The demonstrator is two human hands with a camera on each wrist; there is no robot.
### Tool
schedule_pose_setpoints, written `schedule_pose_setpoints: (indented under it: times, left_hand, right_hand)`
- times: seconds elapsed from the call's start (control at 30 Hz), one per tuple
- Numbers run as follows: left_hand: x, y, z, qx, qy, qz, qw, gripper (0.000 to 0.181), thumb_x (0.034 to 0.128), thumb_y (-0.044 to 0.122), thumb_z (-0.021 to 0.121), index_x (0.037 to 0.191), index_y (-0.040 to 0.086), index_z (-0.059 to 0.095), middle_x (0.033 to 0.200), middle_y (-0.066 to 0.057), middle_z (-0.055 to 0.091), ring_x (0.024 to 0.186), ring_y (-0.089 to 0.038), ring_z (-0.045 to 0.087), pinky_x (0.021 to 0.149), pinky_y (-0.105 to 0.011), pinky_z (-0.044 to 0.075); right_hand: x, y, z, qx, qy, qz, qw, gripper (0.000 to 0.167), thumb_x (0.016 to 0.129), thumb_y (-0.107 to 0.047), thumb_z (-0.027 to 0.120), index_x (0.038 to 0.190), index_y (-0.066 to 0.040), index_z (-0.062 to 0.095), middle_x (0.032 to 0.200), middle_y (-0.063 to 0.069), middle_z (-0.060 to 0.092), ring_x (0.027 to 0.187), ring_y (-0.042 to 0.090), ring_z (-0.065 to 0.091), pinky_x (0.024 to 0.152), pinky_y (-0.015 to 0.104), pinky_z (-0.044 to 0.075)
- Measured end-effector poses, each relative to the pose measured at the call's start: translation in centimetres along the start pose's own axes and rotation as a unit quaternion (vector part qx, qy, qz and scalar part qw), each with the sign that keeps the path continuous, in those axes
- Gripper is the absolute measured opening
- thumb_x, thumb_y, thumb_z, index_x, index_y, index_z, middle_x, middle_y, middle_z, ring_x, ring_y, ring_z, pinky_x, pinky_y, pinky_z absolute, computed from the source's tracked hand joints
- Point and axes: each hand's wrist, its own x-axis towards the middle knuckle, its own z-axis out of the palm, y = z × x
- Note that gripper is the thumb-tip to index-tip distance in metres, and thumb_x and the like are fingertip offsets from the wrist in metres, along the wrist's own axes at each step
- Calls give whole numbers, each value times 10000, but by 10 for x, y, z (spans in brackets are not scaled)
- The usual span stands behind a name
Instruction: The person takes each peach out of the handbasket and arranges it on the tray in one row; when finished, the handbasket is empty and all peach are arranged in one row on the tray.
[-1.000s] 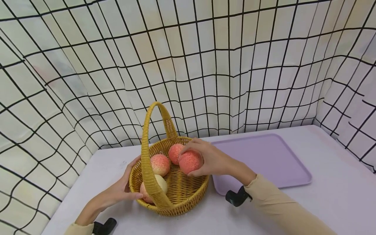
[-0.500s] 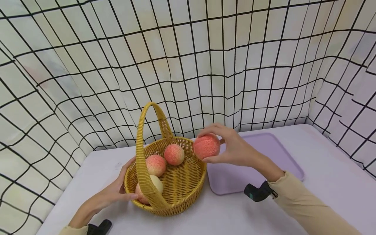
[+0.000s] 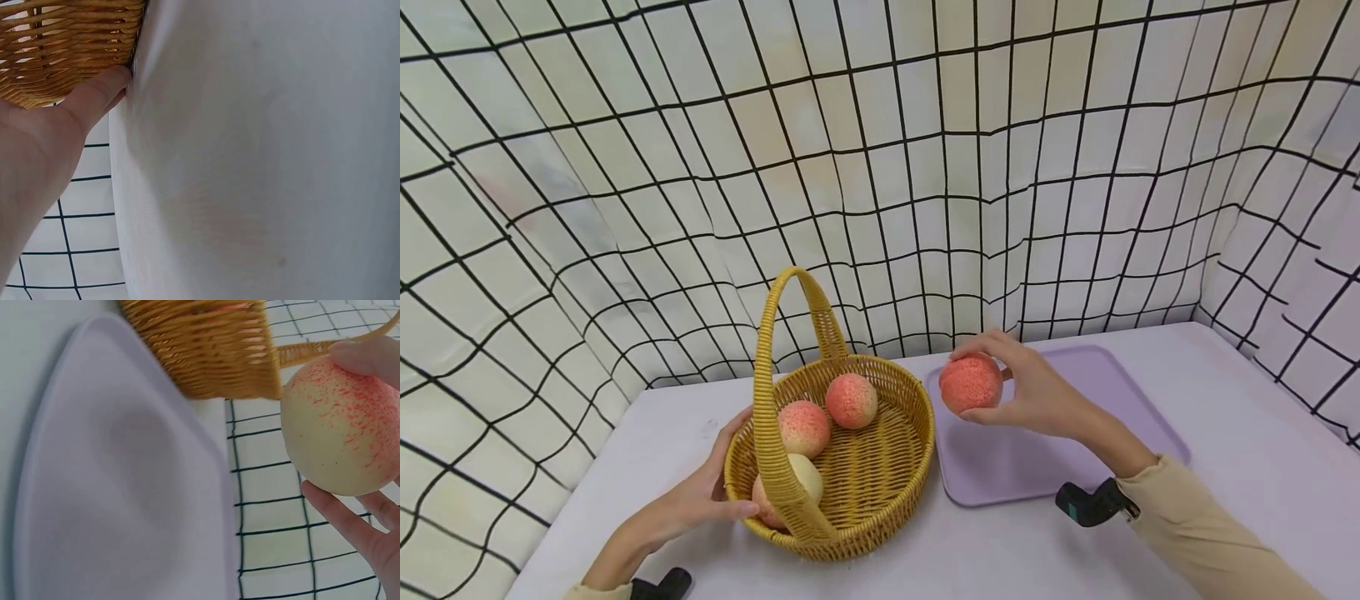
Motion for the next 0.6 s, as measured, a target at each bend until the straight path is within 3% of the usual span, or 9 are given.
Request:
schedule_pose_setpoints:
  times: [0.27, 0.6]
  left_hand:
    - [-1, 2, 0, 10, -34, 38, 10000, 1220, 868, 248, 838, 1666, 349, -78, 1711, -233, -52, 1547, -520, 105, 1159, -628, 262]
    - [-3, 4, -1, 26, -82, 108, 9999, 1237, 868, 256, 841, 1668, 318, -101, 1703, -262, -55, 1542, -538, 99, 1167, -643, 240]
  right_hand:
    - [-10, 24, 15, -79, -432, 213, 9988, 648, 715, -48, 949, 1271, -201, 655, 1281, -29, 646, 1136, 141, 583, 797, 356, 569]
    - [-5, 27, 30, -313, -695, 282, 9967, 600, 716, -37, 933, 1241, -172, 675, 1278, 20, 640, 1155, 214, 586, 890, 369, 549]
